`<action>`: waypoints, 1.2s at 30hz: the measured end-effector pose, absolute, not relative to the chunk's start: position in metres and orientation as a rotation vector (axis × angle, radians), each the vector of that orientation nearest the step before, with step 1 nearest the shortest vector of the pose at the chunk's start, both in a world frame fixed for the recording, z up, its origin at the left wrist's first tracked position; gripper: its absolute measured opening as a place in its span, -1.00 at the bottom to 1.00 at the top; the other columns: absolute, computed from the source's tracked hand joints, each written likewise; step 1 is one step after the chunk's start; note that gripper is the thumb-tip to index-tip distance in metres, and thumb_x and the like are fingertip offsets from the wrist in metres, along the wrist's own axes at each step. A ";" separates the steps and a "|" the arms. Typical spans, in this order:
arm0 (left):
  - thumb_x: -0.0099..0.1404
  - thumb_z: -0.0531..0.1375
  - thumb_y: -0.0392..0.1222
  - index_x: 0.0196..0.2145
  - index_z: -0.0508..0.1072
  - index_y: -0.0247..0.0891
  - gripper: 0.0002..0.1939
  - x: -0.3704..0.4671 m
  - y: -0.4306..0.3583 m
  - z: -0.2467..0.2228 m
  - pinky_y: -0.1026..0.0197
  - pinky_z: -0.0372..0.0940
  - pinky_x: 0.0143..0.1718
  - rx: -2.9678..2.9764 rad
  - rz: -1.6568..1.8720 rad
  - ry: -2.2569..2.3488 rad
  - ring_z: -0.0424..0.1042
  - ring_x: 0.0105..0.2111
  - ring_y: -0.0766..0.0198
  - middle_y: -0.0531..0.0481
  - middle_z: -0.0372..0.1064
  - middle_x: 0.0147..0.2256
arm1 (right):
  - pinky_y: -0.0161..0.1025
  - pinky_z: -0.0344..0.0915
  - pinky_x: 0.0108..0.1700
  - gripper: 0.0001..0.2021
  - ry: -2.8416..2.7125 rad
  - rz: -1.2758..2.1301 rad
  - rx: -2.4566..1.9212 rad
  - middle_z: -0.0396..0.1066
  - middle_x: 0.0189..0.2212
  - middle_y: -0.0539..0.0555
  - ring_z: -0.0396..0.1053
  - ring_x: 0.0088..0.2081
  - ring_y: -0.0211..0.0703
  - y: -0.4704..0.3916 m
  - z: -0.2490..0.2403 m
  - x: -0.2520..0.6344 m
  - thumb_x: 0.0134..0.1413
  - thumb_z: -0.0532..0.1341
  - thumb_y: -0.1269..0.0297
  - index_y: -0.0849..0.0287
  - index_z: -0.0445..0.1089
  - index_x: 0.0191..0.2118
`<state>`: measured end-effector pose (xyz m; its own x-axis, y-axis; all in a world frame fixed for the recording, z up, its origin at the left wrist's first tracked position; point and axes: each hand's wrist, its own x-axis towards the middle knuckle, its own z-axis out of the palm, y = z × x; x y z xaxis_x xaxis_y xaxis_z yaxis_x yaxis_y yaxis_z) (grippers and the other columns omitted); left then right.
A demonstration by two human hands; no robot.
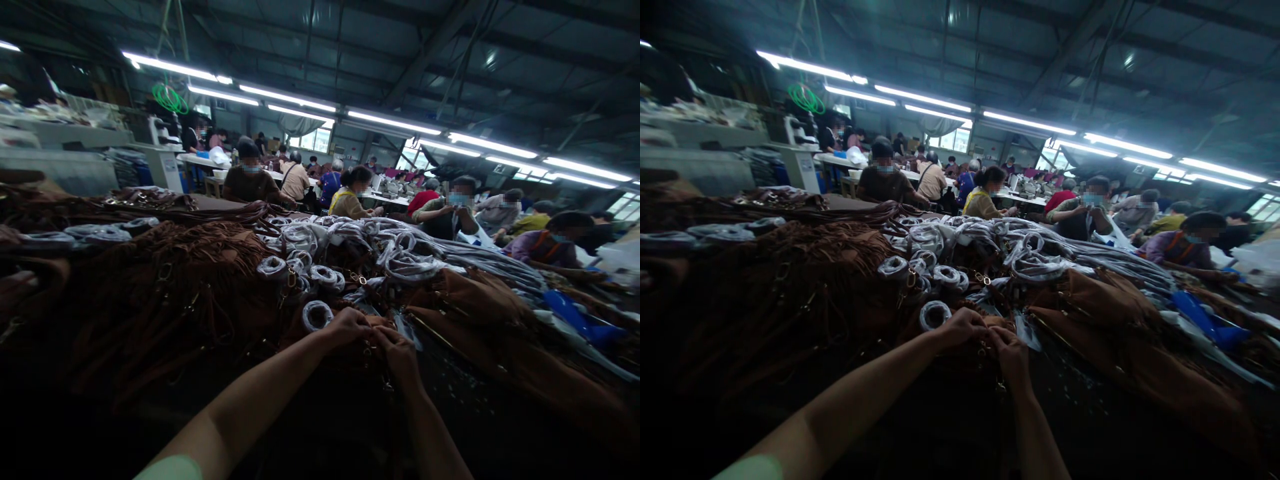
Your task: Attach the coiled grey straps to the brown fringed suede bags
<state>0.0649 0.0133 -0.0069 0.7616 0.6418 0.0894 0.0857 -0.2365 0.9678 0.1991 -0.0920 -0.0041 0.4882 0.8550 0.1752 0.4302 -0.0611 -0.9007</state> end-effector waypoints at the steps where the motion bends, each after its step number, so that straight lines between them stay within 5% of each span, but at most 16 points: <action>1: 0.03 0.25 0.08 -0.42 0.54 -0.43 -0.58 0.065 0.013 -0.006 0.36 0.01 -0.56 1.760 0.575 0.573 0.17 -0.58 0.43 0.04 0.34 -0.55 | -0.13 0.35 -0.17 -0.65 -1.114 0.505 -1.684 0.55 -0.32 0.10 0.46 -0.22 0.06 -0.092 -0.005 0.199 -0.14 0.29 -0.03 0.13 0.58 -0.31; 9: 0.05 0.24 -0.02 -0.43 0.53 -0.41 -0.67 0.065 0.013 -0.005 0.35 0.07 -0.54 1.767 0.588 0.583 0.23 -0.56 0.40 0.04 0.36 -0.53 | -0.13 0.33 -0.13 -0.64 -1.184 0.445 -1.685 0.55 -0.28 0.10 0.45 -0.19 0.05 -0.094 0.000 0.195 -0.07 0.24 -0.04 0.12 0.57 -0.30; 14: -0.09 0.34 -0.17 -0.24 0.45 -0.37 -0.58 0.067 0.015 -0.009 0.36 0.14 -0.49 1.690 0.724 0.671 0.30 -0.49 0.36 0.07 0.37 -0.48 | -0.15 0.34 -0.25 -0.59 -1.181 0.418 -1.748 0.55 -0.36 0.11 0.46 -0.30 0.04 -0.094 -0.001 0.195 -0.02 0.18 -0.09 0.15 0.56 -0.30; 26: -0.15 0.28 -0.43 -0.45 0.45 -0.39 -0.79 0.066 0.015 -0.001 0.36 0.15 -0.48 1.651 0.645 0.606 0.31 -0.51 0.37 0.09 0.36 -0.53 | -0.18 0.32 -0.18 -0.61 -1.325 0.340 -1.761 0.55 -0.29 0.12 0.45 -0.22 0.03 -0.093 -0.005 0.191 0.03 0.15 -0.02 0.17 0.57 -0.28; 32: -0.02 0.28 -0.38 -0.38 0.47 -0.39 -0.83 0.062 0.006 0.017 0.37 0.19 -0.47 1.901 0.546 0.711 0.35 -0.47 0.36 0.03 0.40 -0.46 | -0.19 0.32 -0.22 -0.55 -1.370 0.350 -1.825 0.54 -0.29 0.15 0.45 -0.24 0.02 -0.094 -0.007 0.186 0.08 0.09 -0.04 0.22 0.53 -0.21; 36: 0.16 0.17 -0.30 -0.20 0.48 -0.31 -0.78 0.020 0.013 0.042 0.27 0.25 -0.29 2.111 0.624 0.852 0.39 -0.30 0.24 -0.06 0.43 -0.30 | -0.19 0.33 -0.25 -0.54 -1.390 0.335 -1.859 0.54 -0.34 0.11 0.45 -0.26 0.00 -0.098 -0.001 0.187 0.11 0.06 -0.07 0.19 0.52 -0.20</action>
<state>0.0205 0.0134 0.0421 0.6579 0.7380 0.1500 0.3658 -0.4873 0.7929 0.1872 -0.0977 -0.0011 0.3684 0.9004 0.2312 0.6963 -0.1025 -0.7103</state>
